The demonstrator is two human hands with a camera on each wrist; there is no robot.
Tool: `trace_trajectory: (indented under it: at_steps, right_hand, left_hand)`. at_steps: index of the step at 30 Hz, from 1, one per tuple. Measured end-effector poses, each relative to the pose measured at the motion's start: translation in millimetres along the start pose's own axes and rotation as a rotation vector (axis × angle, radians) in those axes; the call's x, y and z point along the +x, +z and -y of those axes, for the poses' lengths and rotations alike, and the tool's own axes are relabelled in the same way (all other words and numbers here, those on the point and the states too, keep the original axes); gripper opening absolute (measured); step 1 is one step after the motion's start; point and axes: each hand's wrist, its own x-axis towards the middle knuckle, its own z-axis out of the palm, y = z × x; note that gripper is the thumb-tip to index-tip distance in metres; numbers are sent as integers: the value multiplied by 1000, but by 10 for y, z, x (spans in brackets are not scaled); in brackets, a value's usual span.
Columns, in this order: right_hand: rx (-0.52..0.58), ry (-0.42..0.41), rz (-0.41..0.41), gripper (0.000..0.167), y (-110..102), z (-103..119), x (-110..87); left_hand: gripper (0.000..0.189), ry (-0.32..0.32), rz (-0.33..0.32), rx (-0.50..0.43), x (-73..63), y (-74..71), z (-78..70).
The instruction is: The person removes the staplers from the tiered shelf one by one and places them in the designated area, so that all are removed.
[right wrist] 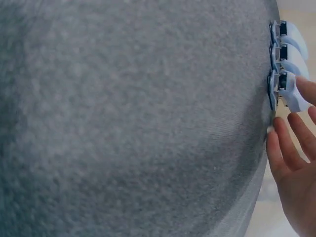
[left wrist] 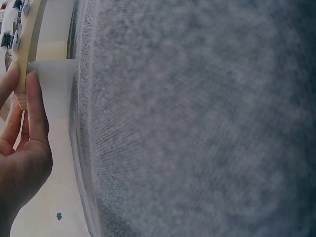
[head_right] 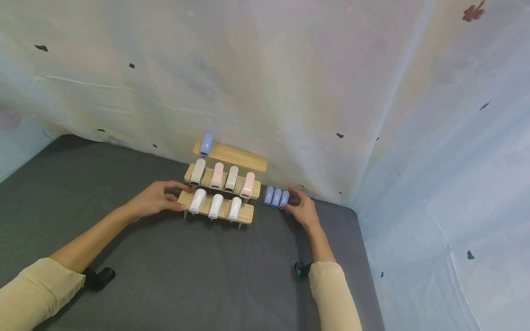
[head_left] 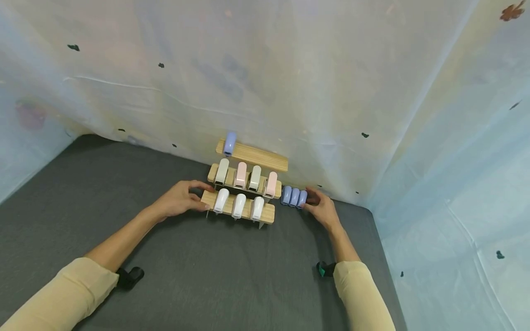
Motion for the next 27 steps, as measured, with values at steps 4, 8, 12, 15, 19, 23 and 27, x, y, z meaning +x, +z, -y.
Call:
trace_trajectory:
  at_steps: [4,8,12,15,19,23,27]
  right_hand:
    - [29,-21,-19,58,-52,42,-10]
    - [75,-69,-54,53,-114,97,-19]
    - [106,-116,-82,51,-166,172,-18]
    - [142,-145,-91,50,-197,242,-20]
    - [183,-187,-95,49,-234,363,-43]
    - [243,-242,-77,49,-286,601,-117]
    - [274,-291,-54,49,-315,858,-195]
  left_hand:
    - [59,-6,2,0,8,1,10]
    - [60,1,6,-12,0,-5,9]
    - [61,10,1,-13,-11,-16,-7]
    - [61,7,-1,-13,-15,-22,-20]
    - [60,3,2,-14,-12,-24,-25]
    - [60,11,4,-9,-3,-20,-15]
    - [60,13,3,-8,4,-17,0]
